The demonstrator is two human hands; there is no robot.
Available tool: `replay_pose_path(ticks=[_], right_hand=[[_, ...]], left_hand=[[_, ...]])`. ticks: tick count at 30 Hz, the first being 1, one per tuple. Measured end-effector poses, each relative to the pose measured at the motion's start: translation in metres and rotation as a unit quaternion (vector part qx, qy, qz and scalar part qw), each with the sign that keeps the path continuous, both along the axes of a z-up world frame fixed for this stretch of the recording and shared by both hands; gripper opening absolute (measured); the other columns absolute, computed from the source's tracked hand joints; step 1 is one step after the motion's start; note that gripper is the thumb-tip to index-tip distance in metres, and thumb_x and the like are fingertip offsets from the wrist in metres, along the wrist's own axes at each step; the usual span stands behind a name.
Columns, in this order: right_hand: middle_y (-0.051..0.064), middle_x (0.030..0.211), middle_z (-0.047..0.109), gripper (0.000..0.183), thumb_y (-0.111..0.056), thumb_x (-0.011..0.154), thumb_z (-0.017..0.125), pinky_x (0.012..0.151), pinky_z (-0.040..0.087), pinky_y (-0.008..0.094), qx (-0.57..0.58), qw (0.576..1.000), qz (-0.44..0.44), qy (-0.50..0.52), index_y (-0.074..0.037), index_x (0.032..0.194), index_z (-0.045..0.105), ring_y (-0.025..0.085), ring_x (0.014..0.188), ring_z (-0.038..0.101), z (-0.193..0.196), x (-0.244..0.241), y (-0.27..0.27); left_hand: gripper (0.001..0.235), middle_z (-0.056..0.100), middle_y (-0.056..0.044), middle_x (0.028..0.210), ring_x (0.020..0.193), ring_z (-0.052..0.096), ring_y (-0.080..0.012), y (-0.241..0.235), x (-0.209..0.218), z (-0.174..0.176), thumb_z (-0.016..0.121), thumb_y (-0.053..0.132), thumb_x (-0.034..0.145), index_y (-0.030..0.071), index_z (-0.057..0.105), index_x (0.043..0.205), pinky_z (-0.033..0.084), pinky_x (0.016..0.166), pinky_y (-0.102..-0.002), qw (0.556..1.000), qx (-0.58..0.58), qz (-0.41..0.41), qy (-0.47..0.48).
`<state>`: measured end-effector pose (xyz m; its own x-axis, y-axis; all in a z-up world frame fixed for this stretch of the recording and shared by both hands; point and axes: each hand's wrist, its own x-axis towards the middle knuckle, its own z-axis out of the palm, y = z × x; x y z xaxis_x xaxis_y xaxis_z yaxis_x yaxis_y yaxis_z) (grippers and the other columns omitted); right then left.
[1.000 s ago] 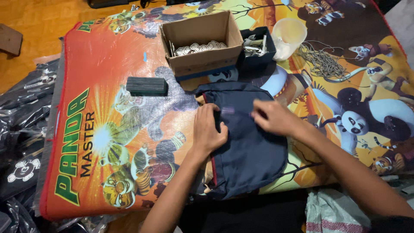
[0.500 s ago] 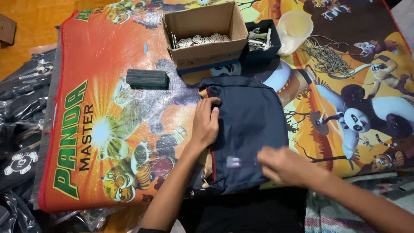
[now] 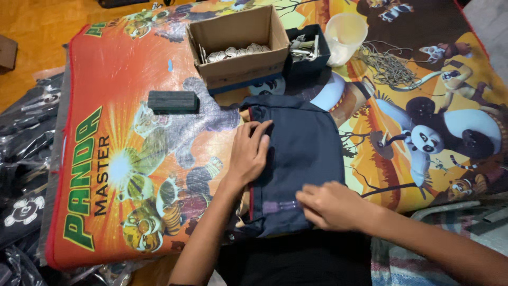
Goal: The person cleans a dark blue bag with a red zipper using a purple brush. They scrub the bag's surface, then open the zipper and clean the interior. Finally, they attach a small keychain to the zipper pull.
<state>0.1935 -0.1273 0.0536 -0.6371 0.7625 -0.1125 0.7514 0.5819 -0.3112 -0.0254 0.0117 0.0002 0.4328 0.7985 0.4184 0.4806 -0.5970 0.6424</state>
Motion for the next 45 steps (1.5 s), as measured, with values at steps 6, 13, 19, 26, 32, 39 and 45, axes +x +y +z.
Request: replay_pose_path(ticks=[6,13,19,26,32,39,45], right_hand=[[0.011,0.089,0.075,0.024,-0.031,0.085,0.062,0.071,0.059,0.052,-0.076,0.975,-0.211,-0.003,-0.019,0.105,0.066,0.041,0.087,0.073,-0.019,0.081,0.004],[0.006,0.086,0.068,0.021,-0.039,0.1,0.052,0.073,0.059,0.044,0.181,0.929,-0.3,-0.119,-0.019,0.102,0.056,0.03,0.085,0.073,-0.024,0.106,0.1],[0.009,0.094,0.068,0.018,-0.028,0.097,0.052,0.068,0.06,0.05,0.207,0.954,-0.206,-0.071,-0.018,0.111,0.054,0.035,0.077,0.074,-0.027,0.038,0.154],[0.017,0.089,0.07,0.03,-0.043,0.097,0.051,0.072,0.055,0.058,0.077,0.946,-0.313,-0.027,-0.014,0.103,0.053,0.045,0.086,0.072,0.001,0.001,0.121],[0.025,0.089,0.073,0.05,-0.052,0.089,0.06,0.075,0.056,0.06,0.003,0.957,-0.289,0.014,-0.003,0.098,0.059,0.049,0.087,0.072,0.022,-0.078,0.077],[0.023,0.079,0.071,0.059,-0.061,0.084,0.058,0.072,0.056,0.059,0.027,0.972,-0.228,-0.054,-0.004,0.098,0.056,0.048,0.08,0.073,-0.024,-0.113,0.115],[0.021,0.081,0.071,0.034,-0.033,0.077,0.067,0.075,0.055,0.059,-0.051,0.978,-0.2,0.008,-0.006,0.095,0.056,0.05,0.086,0.071,0.017,-0.099,0.112]], left_hand=[[0.053,0.048,-0.012,0.119,0.114,0.047,-0.037,-0.009,0.008,0.001,0.059,0.047,0.093,0.027,0.055,0.142,0.042,0.099,-0.049,0.989,0.086,0.016,0.12],[0.054,0.046,-0.011,0.12,0.114,0.044,-0.0362,-0.01,0.01,-0.001,0.06,0.047,0.091,0.03,0.056,0.141,0.041,0.099,-0.048,0.987,0.074,0.024,0.14],[0.053,0.047,-0.011,0.122,0.114,0.045,-0.036,-0.01,0.01,-0.005,0.063,0.046,0.089,0.029,0.058,0.139,0.041,0.099,-0.049,0.988,0.076,0.029,0.128],[0.038,0.059,-0.013,0.113,0.108,0.059,-0.0347,-0.007,-0.003,0.017,0.055,0.032,0.099,0.021,0.056,0.136,0.049,0.095,-0.05,0.989,-0.099,0.047,-0.096],[0.023,0.066,-0.011,0.105,0.107,0.064,-0.0246,-0.041,-0.034,0.039,0.043,0.018,0.105,0.009,0.056,0.122,0.05,0.097,-0.043,0.926,-0.076,0.134,-0.344],[0.022,0.066,-0.015,0.103,0.106,0.067,-0.0295,-0.091,-0.074,0.058,0.046,0.012,0.103,0.0,0.061,0.115,0.049,0.1,-0.043,0.937,-0.036,0.121,-0.325],[0.024,0.066,-0.013,0.101,0.104,0.067,-0.0267,-0.112,-0.094,0.07,0.043,0.013,0.105,0.0,0.062,0.112,0.05,0.099,-0.042,0.94,-0.032,0.133,-0.312]])
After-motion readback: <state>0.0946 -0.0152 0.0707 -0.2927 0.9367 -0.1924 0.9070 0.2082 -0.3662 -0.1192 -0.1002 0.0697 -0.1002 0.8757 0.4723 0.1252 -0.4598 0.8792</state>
